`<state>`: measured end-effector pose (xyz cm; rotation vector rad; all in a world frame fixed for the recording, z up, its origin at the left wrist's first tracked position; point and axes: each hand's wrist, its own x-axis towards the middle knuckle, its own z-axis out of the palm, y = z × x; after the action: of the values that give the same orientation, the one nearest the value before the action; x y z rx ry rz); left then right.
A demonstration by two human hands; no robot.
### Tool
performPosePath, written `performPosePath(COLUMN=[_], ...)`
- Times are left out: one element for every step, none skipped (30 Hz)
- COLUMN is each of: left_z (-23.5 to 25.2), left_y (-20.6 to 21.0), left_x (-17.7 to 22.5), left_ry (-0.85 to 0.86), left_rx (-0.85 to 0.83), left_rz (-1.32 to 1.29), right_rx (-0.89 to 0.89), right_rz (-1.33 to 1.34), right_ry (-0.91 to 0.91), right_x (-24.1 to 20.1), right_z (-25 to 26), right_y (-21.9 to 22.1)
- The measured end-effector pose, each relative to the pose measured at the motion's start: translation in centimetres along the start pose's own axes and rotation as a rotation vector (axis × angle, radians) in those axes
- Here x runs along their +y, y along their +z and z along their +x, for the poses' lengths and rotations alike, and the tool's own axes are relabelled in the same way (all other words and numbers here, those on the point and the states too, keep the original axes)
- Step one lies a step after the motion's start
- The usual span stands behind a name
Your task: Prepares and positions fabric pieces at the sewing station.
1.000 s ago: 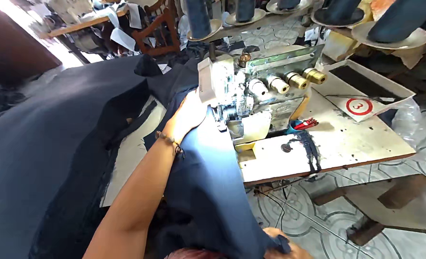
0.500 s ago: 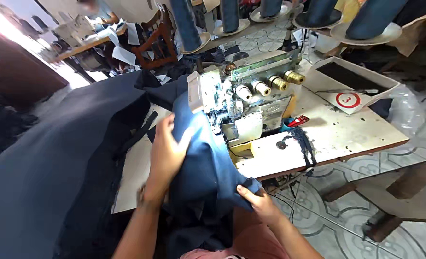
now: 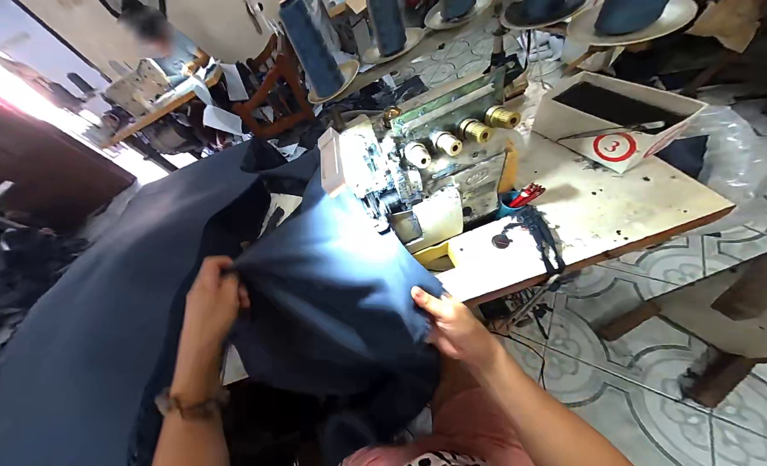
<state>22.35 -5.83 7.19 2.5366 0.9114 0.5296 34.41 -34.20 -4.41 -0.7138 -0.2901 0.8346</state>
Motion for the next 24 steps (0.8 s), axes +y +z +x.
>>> performPosePath(left_z=[2.6, 5.2, 7.7, 10.4, 12.8, 14.7, 16.1, 17.4, 18.5, 19.3, 19.9, 20.0, 19.4, 17.9, 15.1, 11.1, 7.1, 2.7, -1.2, -3.7, -4.4, -3.0, 0.3, 4.7], left_y=[-0.5, -0.9, -1.0, -0.8, -0.5, 0.0, 0.6, 1.3, 2.1, 3.1, 3.9, 4.4, 4.2, 3.3, 2.0, 0.8, 0.3, 0.6, 1.4, 2.5, 3.5, 4.3, 5.2, 6.3], left_x=[1.2, 2.6, 4.2, 5.9, 7.5, 9.1, 10.3, 11.1, 11.4, 11.4, 11.0, 10.4, 9.7, 8.9, 8.0, 6.9, 5.9, 5.7, 5.2, 4.2, 2.8, 1.2, 0.0, -0.9], left_ry=[-0.044, -0.082, -0.100, -0.106, -0.094, -0.061, -0.008, 0.078, 0.201, 0.330, 0.450, 0.515, 0.528, 0.514, 0.495, 0.495, 0.476, 0.366, 0.258, 0.208, 0.203, 0.256, 0.303, 0.333], left_rx=[-0.022, -0.051, -0.070, -0.082, -0.087, -0.089, -0.088, -0.080, -0.069, -0.076, -0.107, -0.172, -0.260, -0.344, -0.403, -0.467, -0.609, -0.818, -0.984, -1.057, -1.033, -0.961, -0.922, -0.904], left_rz=[-0.033, -0.065, -0.089, -0.092, -0.095, -0.092, -0.075, -0.045, -0.013, 0.001, 0.007, 0.009, 0.046, 0.142, 0.264, 0.373, 0.492, 0.564, 0.604, 0.626, 0.625, 0.601, 0.597, 0.604], right_rx=[0.013, 0.022, 0.039, 0.071, 0.085, 0.075, 0.041, -0.020, -0.090, -0.150, -0.189, -0.199, -0.177, -0.131, -0.069, 0.004, 0.074, 0.123, 0.148, 0.158, 0.166, 0.174, 0.185, 0.200], right_rz=[0.084, 0.158, 0.214, 0.250, 0.261, 0.239, 0.183, 0.085, -0.048, -0.209, -0.398, -0.598, -0.789, -0.969, -1.121, -1.233, -1.281, -1.276, -1.249, -1.241, -1.270, -1.316, -1.353, -1.372], right_ry=[-0.008, -0.011, -0.012, -0.012, -0.012, -0.019, -0.032, -0.050, -0.074, -0.106, -0.160, -0.237, -0.342, -0.460, -0.578, -0.682, -0.755, -0.794, -0.807, -0.804, -0.795, -0.791, -0.804, -0.825], right_x=[0.3, 0.6, 0.8, 0.9, 1.0, 1.1, 1.2, 1.2, 1.2, 1.1, 0.9, 0.7, 0.6, 0.4, 0.1, -0.2, -0.5, -0.8, -1.0, -1.1, -1.1, -1.0, -0.8, -0.6], right_z=[0.9, 1.8, 2.7, 3.6, 4.4, 5.0, 5.3, 5.6, 5.9, 6.1, 6.0, 5.6, 5.1, 4.6, 4.2, 4.1, 4.1, 4.1, 4.0, 4.0, 4.1, 4.1, 4.2, 4.2], right_y=[1.1, 1.9, 2.7, 3.6, 4.3, 4.7, 4.9, 4.8, 4.5, 3.9, 3.2, 2.2, 0.9, -0.7, -2.3, -3.8, -5.0, -5.7, -5.8, -5.5, -5.3, -5.1, -5.2, -5.3])
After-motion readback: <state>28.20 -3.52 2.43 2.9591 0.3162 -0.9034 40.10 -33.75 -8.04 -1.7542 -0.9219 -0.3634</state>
